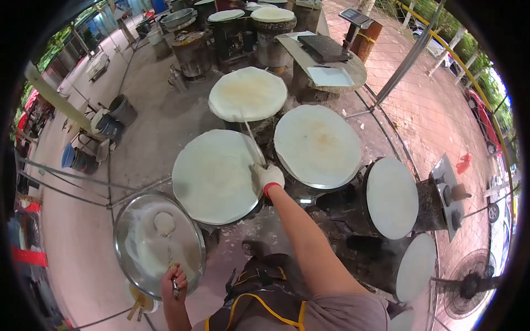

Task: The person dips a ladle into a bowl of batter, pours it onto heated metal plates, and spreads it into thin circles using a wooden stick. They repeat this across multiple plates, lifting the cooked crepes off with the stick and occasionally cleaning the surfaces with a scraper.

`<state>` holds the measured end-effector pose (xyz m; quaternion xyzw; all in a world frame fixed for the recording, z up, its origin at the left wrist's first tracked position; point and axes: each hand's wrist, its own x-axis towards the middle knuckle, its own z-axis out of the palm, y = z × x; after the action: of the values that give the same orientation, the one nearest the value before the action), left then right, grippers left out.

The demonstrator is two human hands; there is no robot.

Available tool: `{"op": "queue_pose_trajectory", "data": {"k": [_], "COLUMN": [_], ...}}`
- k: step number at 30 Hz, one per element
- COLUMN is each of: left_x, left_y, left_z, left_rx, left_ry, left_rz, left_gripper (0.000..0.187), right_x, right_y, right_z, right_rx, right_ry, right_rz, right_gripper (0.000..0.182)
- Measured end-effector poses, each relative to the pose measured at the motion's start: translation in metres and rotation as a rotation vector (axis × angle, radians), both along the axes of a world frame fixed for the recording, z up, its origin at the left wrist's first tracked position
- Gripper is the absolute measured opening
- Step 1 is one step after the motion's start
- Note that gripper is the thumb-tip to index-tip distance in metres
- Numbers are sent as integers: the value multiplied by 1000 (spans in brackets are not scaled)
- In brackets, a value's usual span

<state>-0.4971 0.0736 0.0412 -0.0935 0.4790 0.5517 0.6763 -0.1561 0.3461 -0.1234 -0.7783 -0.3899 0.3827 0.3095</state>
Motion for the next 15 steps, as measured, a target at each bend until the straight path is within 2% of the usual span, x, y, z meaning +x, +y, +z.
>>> {"op": "queue_pose_trajectory", "data": {"k": [3, 5, 6, 8, 9, 10, 13, 15], "left_x": [-29, -48, -71, -110, -105, -98, -66, -48], "left_y": [5, 4, 1, 2, 10, 16, 35, 47], "left_z": [-8, -19, -41, -91, -86, -74, -33, -29], "left_rx": [45, 108, 119, 141, 140, 138, 128, 140], "left_ry": [-47, -111, -174, -289, -322, -353, -367, -393], "left_rz": [32, 44, 2, -59, -41, -22, -3, -29], "left_gripper": [15, 15, 10, 16, 16, 17, 17, 16], "right_x": [-28, -31, -35, -44, -45, -41, 3, 63], "right_y": [-13, -10, -8, -5, -5, -8, -6, -28], "right_z": [47, 37, 49, 75, 85, 101, 110, 140], "right_rx": [-195, 16, 45, 100, 125, 113, 277, 365], "right_ry": [-155, 35, 90, 267, 389, 368, 451, 596], "right_rz": [131, 50, 24, -23, -47, -12, -200, -282], "right_gripper": [49, 42, 41, 37, 34, 34, 37, 22]}}
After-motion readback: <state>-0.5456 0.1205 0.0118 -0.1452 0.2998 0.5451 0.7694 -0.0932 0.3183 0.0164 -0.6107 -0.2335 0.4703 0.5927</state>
